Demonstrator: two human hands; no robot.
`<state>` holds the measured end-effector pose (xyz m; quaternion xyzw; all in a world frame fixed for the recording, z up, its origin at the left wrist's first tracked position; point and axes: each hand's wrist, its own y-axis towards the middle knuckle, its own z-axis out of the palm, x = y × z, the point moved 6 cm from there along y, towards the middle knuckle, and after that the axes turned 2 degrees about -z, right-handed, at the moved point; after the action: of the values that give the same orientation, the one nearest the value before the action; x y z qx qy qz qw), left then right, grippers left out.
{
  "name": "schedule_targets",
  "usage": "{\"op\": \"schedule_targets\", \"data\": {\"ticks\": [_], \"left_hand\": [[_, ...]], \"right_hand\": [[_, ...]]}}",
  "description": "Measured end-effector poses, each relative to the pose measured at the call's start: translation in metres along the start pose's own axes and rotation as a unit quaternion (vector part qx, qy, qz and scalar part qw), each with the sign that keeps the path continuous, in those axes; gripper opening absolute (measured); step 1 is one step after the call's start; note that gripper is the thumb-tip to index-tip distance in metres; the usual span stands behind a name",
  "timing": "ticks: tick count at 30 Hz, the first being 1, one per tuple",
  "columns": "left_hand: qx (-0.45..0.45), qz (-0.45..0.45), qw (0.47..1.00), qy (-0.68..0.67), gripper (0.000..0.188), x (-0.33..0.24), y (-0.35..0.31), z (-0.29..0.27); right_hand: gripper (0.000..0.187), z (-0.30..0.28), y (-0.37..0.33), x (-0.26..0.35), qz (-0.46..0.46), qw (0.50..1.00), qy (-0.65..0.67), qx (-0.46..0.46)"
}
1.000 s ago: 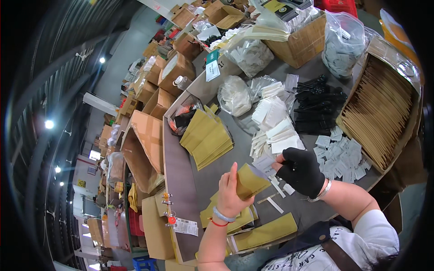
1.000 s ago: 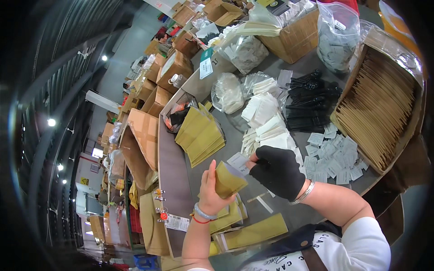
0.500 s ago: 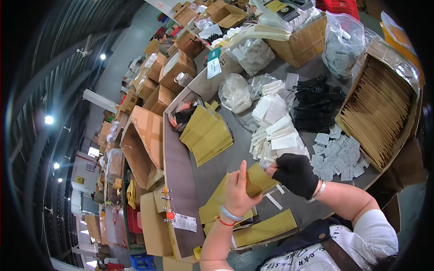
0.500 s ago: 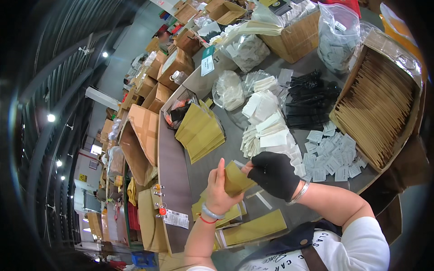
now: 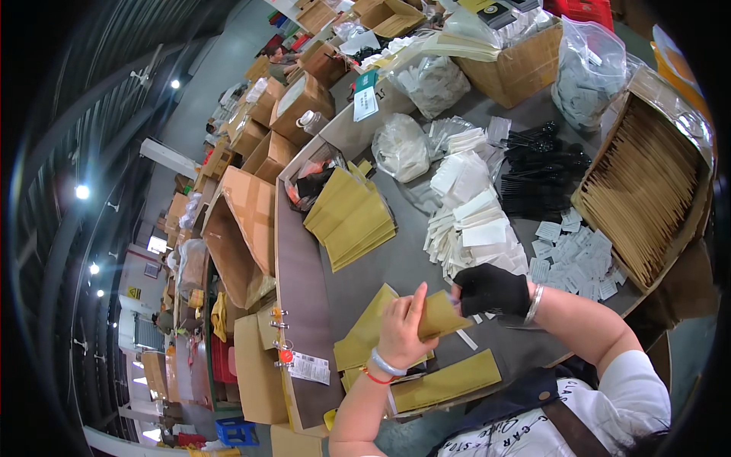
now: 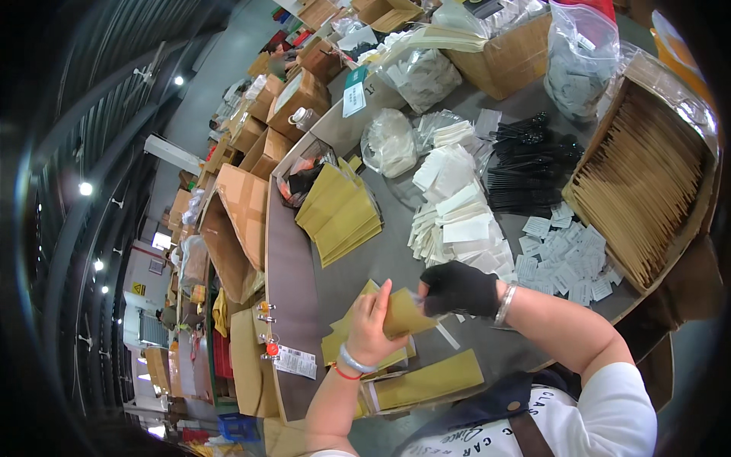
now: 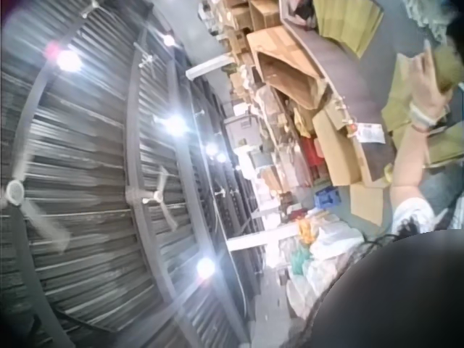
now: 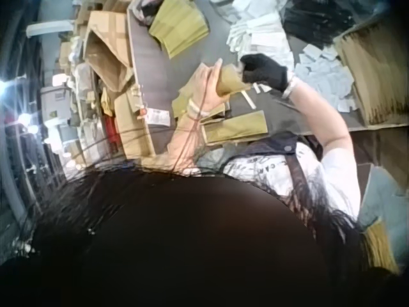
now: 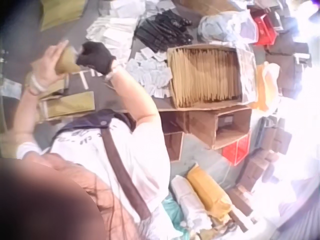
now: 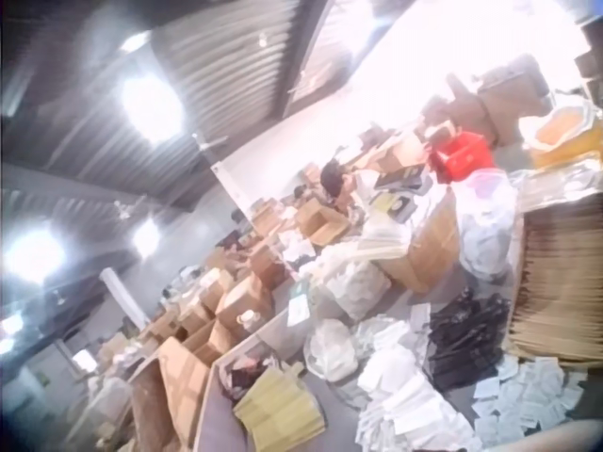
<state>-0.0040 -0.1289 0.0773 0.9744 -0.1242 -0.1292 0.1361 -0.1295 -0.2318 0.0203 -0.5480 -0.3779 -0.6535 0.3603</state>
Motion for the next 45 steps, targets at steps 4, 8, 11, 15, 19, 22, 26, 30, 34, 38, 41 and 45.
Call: {"op": "schedule_targets", "data": {"ticks": [4, 8, 11, 15, 19, 22, 26, 30, 34, 38, 41, 45], "left_hand": [[0.121, -0.086, 0.989, 0.02, 0.101, 0.059, -0.054, 0.014], [0.268, -0.153, 0.947, 0.085, 0.099, 0.135, -0.085, 0.013], [0.157, -0.204, 0.966, -0.029, 0.085, 0.203, -0.03, 0.022], [0.045, -0.223, 0.973, 0.039, 0.068, 0.32, 0.036, 0.072], [-0.015, -0.345, 0.937, 0.056, 0.063, 0.418, 0.068, 0.118], [-0.006, -0.464, 0.882, 0.076, 0.064, 0.469, 0.045, 0.148], [0.061, -0.459, 0.882, 0.085, 0.065, 0.472, 0.029, 0.164], [0.146, -0.5, 0.847, 0.101, 0.066, 0.415, 0.041, 0.159], [0.166, -0.501, 0.841, 0.12, 0.068, 0.359, 0.034, 0.168], [0.2, -0.453, 0.862, 0.106, 0.071, 0.293, 0.045, 0.162], [0.171, -0.412, 0.88, 0.164, 0.07, 0.304, 0.06, 0.143], [0.09, -0.214, 0.966, 0.116, 0.073, 0.321, 0.11, 0.151]], "right_hand": [[0.027, -0.026, -0.019, -0.013, 0.097, 0.986, 0.123, -0.065], [0.023, -0.093, -0.056, -0.046, 0.089, 0.955, 0.153, -0.237], [0.02, -0.123, -0.076, -0.055, 0.09, 0.927, 0.127, -0.343], [0.015, -0.146, -0.094, -0.07, 0.077, 0.9, 0.073, -0.423], [0.015, -0.167, -0.127, -0.074, 0.078, 0.872, -0.005, -0.484], [0.017, -0.173, -0.134, -0.065, 0.092, 0.853, -0.027, -0.513], [0.018, -0.177, -0.134, -0.072, 0.116, 0.855, -0.041, -0.504], [0.012, -0.174, -0.113, -0.074, 0.096, 0.859, -0.019, -0.502], [0.013, -0.164, -0.109, -0.084, 0.089, 0.869, 0.014, -0.486], [0.014, -0.168, -0.122, -0.075, 0.095, 0.876, -0.005, -0.473], [0.012, -0.169, -0.124, -0.062, 0.105, 0.846, -0.227, -0.471], [0.013, -0.173, -0.112, -0.058, 0.075, 0.79, -0.442, -0.418]]}}
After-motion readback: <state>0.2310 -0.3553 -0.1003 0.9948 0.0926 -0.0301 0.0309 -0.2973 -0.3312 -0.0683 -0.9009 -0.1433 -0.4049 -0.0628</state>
